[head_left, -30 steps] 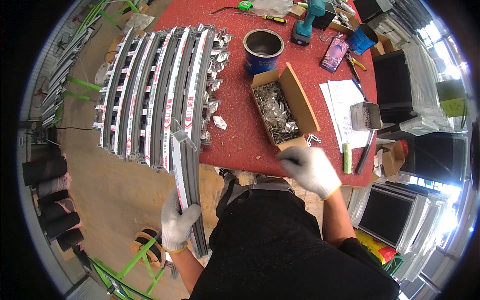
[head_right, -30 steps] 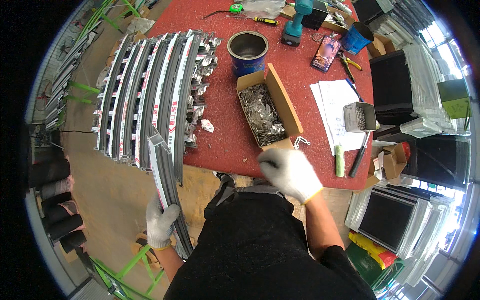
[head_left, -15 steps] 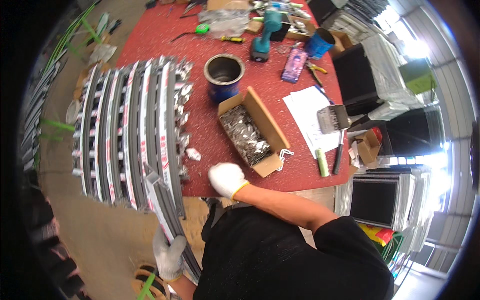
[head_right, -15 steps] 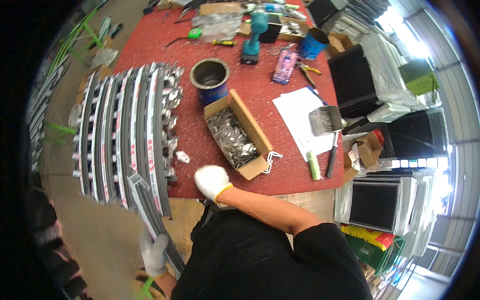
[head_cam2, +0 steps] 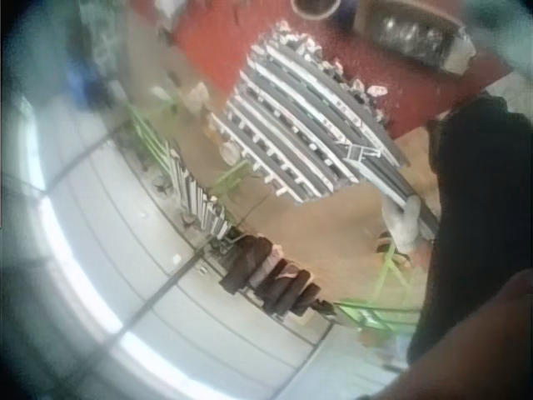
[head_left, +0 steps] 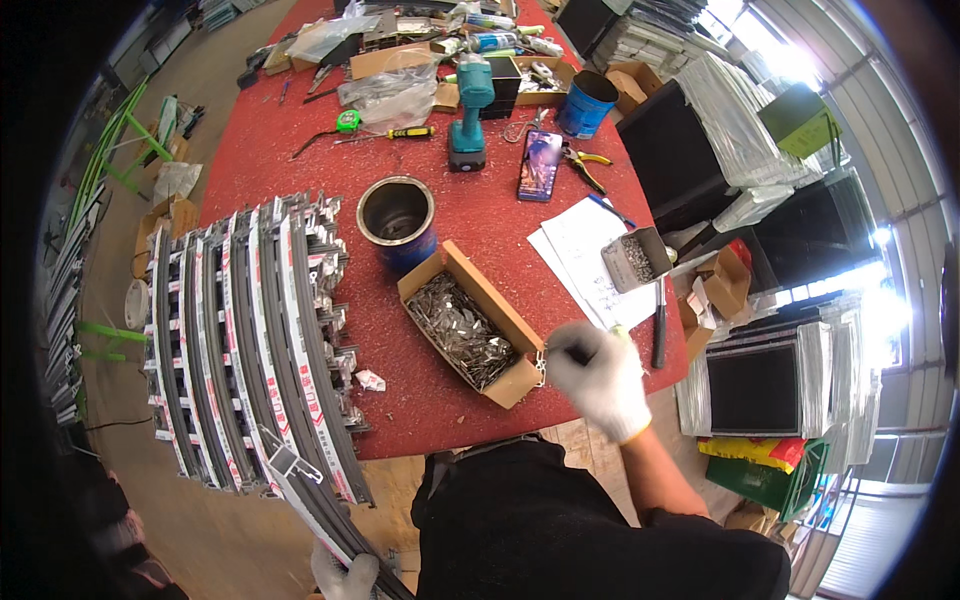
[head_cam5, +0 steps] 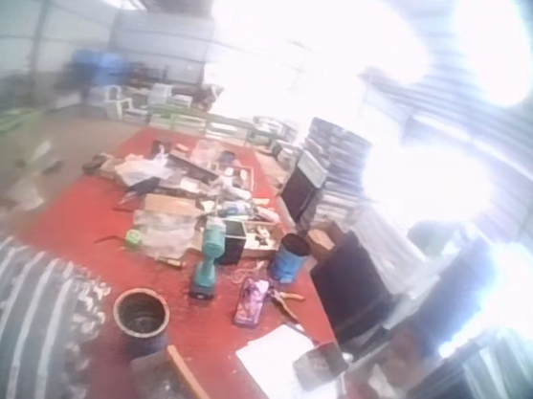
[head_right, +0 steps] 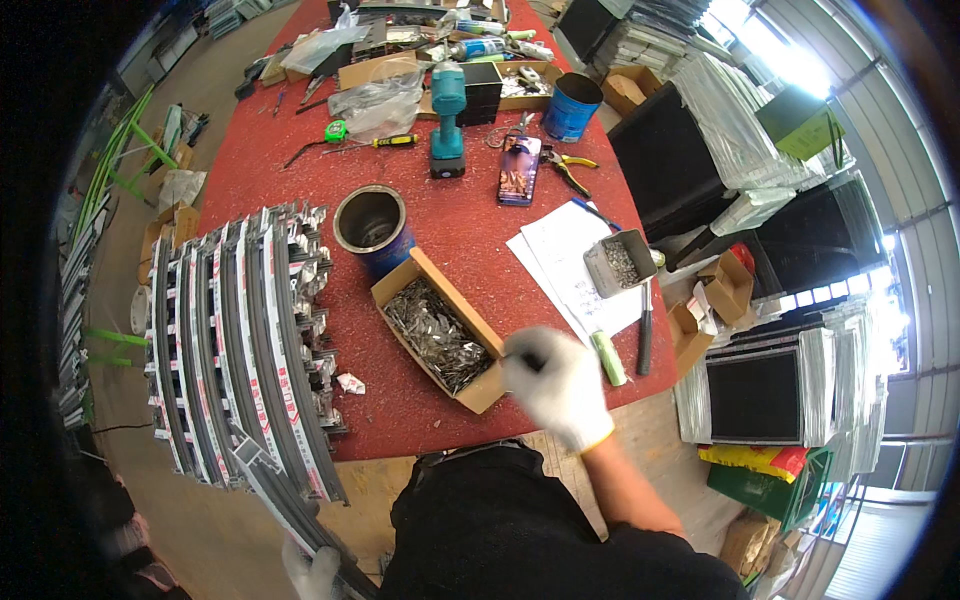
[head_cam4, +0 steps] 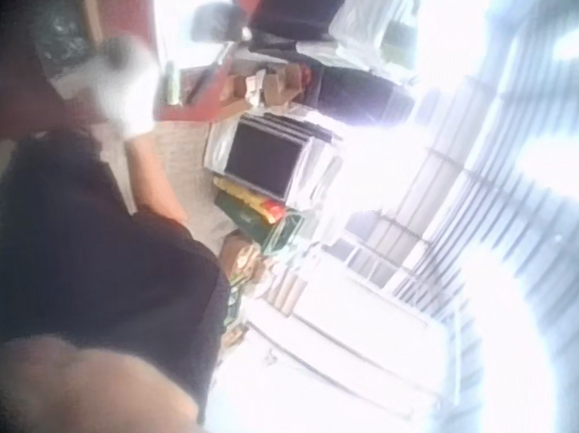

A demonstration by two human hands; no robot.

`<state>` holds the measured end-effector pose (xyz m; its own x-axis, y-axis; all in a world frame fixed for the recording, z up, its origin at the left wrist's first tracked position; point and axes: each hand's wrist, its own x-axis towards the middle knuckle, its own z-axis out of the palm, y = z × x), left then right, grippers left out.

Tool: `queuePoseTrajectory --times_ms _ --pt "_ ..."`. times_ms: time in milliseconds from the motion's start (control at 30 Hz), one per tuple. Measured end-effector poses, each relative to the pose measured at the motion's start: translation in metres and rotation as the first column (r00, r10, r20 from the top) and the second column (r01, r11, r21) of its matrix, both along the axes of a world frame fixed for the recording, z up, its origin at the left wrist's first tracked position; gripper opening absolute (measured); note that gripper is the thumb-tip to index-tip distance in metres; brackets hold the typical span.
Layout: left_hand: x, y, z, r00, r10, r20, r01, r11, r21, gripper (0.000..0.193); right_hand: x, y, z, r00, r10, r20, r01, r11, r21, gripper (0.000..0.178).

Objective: The person assembles metal frame components by inserting small metal brackets and fasteners into slots on long aluminum extrusions. They repeatedly pick parts from a cardboard box, fit them into the frame, and place the assembled units on a stack on the table.

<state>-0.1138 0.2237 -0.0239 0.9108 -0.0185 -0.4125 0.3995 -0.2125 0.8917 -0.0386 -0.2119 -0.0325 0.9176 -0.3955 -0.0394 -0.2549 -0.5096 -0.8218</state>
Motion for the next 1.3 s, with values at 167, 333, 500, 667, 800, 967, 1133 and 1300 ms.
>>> queuePoseTrajectory --times_ms 167,333,500,667,800,967,1133,1300 --pt "0.023 -0.017 0.008 0.999 0.012 0.033 -0.011 1.0 -0.027 0.102 -0.003 -0.077 -0.069 0.868 -0.341 -0.361 0.238 0.923 -0.301 0.022" --pt "0.041 -0.028 0.014 1.0 0.004 0.01 -0.004 0.998 -0.064 0.094 -0.023 -0.127 -0.105 0.823 -0.53 -0.203 0.437 0.82 -0.37 0.03" --pt "0.056 -0.028 0.025 0.996 -0.082 -0.04 0.085 0.993 0.088 0.085 0.004 -0.196 -0.097 0.838 -0.532 0.118 0.524 0.727 -0.443 0.027" --pt "0.066 -0.033 0.036 0.995 -0.079 -0.056 0.082 0.995 0.059 0.083 0.052 -0.179 -0.06 0.861 -0.506 0.057 0.479 0.767 -0.426 0.031" --pt "0.071 -0.032 0.037 0.994 -0.064 -0.094 0.074 0.991 0.114 0.076 0.117 -0.115 -0.011 0.978 -0.165 0.125 0.196 0.931 -0.308 0.027" --pt "0.074 -0.024 0.028 0.995 -0.077 -0.065 0.087 0.981 0.173 0.072 0.25 -0.012 -0.009 0.738 0.657 0.154 -0.601 0.744 -0.293 0.031" --pt "0.072 -0.027 0.009 0.995 0.086 0.049 -0.091 0.987 0.129 0.071 0.376 0.093 -0.087 0.407 0.569 -0.715 -0.903 0.132 -0.41 0.026" --pt "0.066 -0.017 -0.003 0.988 0.151 0.008 -0.151 0.988 -0.01 0.072 0.402 0.113 -0.158 0.276 0.417 -0.866 -0.96 0.074 -0.27 0.026"
